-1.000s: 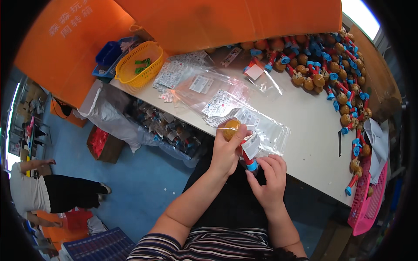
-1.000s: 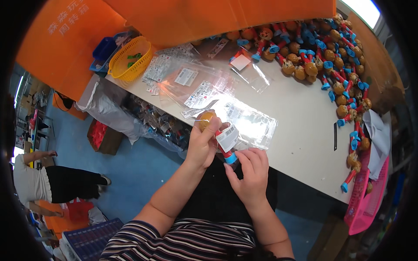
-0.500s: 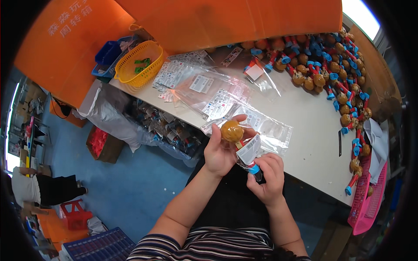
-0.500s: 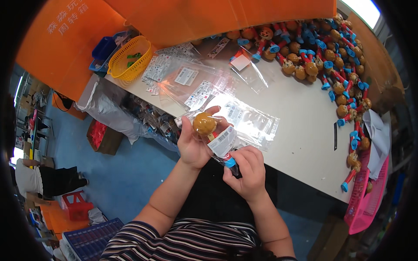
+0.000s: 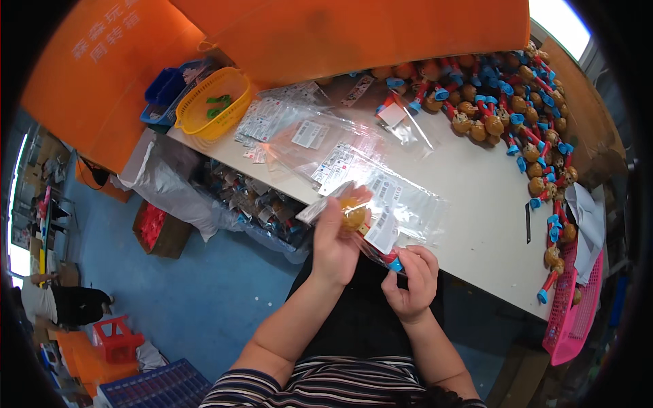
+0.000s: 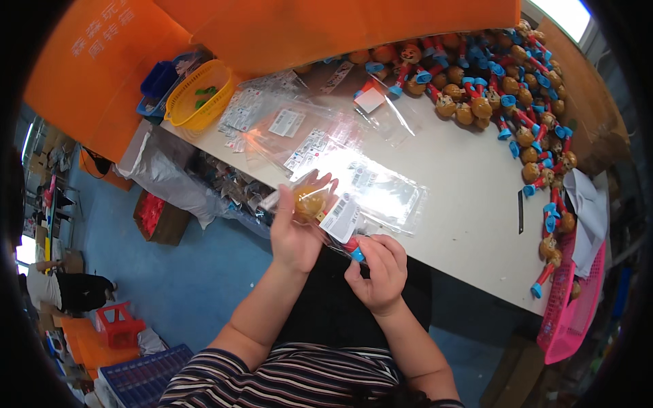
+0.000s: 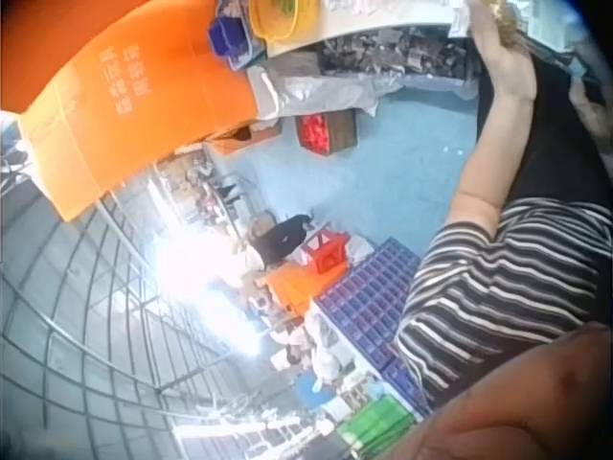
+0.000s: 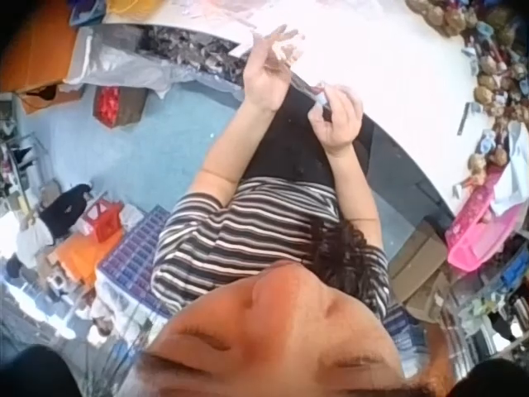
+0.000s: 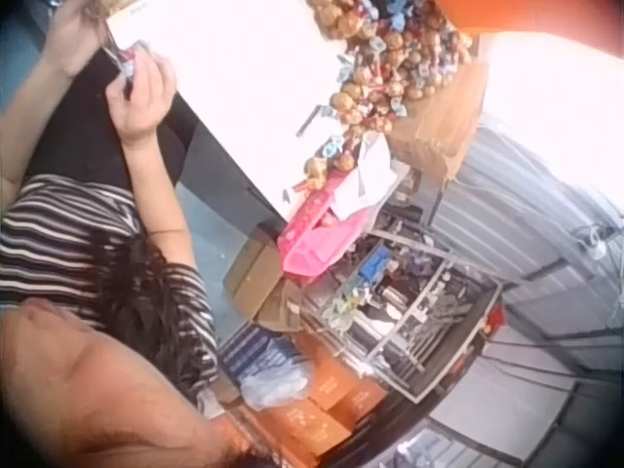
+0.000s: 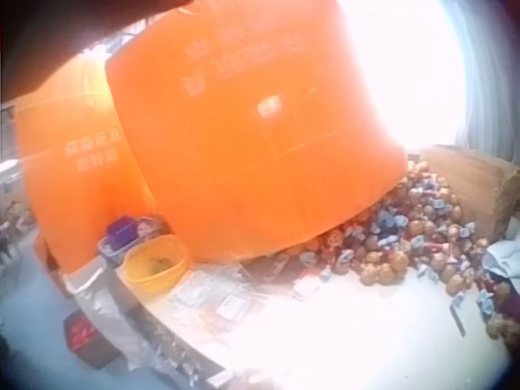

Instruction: Packaging toy rattles into individual plastic bags at a factory workstation.

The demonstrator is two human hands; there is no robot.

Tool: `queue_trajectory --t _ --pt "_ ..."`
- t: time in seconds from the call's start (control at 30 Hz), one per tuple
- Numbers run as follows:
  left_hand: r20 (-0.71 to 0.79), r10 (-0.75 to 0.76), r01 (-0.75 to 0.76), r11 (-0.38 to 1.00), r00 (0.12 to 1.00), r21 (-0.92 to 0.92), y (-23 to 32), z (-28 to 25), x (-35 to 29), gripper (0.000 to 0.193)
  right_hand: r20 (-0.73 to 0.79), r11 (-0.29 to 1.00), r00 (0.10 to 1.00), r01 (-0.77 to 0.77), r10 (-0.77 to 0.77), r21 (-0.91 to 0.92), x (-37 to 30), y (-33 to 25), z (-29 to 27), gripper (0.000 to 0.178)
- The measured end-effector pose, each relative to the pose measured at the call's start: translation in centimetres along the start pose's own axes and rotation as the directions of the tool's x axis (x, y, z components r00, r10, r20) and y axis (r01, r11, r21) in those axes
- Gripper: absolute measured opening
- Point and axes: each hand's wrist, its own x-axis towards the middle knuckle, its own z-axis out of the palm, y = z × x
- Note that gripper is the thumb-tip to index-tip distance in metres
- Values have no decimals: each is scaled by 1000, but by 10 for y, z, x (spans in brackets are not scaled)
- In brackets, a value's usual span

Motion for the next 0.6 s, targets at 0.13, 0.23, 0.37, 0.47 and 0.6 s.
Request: queue_trajectory --t 0.13,0.23,0.37,0.47,0.6 --pt "-83 11 10 969 996 248 10 10 -9 55 -21 999 999 -50 49 -20 -4 3 -5 36" --pt "-17 -66 68 988 998 139 11 11 -4 59 -7 987 993 -116 117 113 -1 3 -3 35" --pt "220 -88 131 973 972 -188 4 -7 7 67 29 977 991 -134 131 166 3 5 -7 36" --pt "347 -117 249 896 931 -367 -1 -11 15 67 71 962 981 -191 180 193 4 5 -13 34" --pt "156 -168 187 975 973 -120 -8 -16 13 60 60 957 971 -239 232 162 2 5 -16 32"
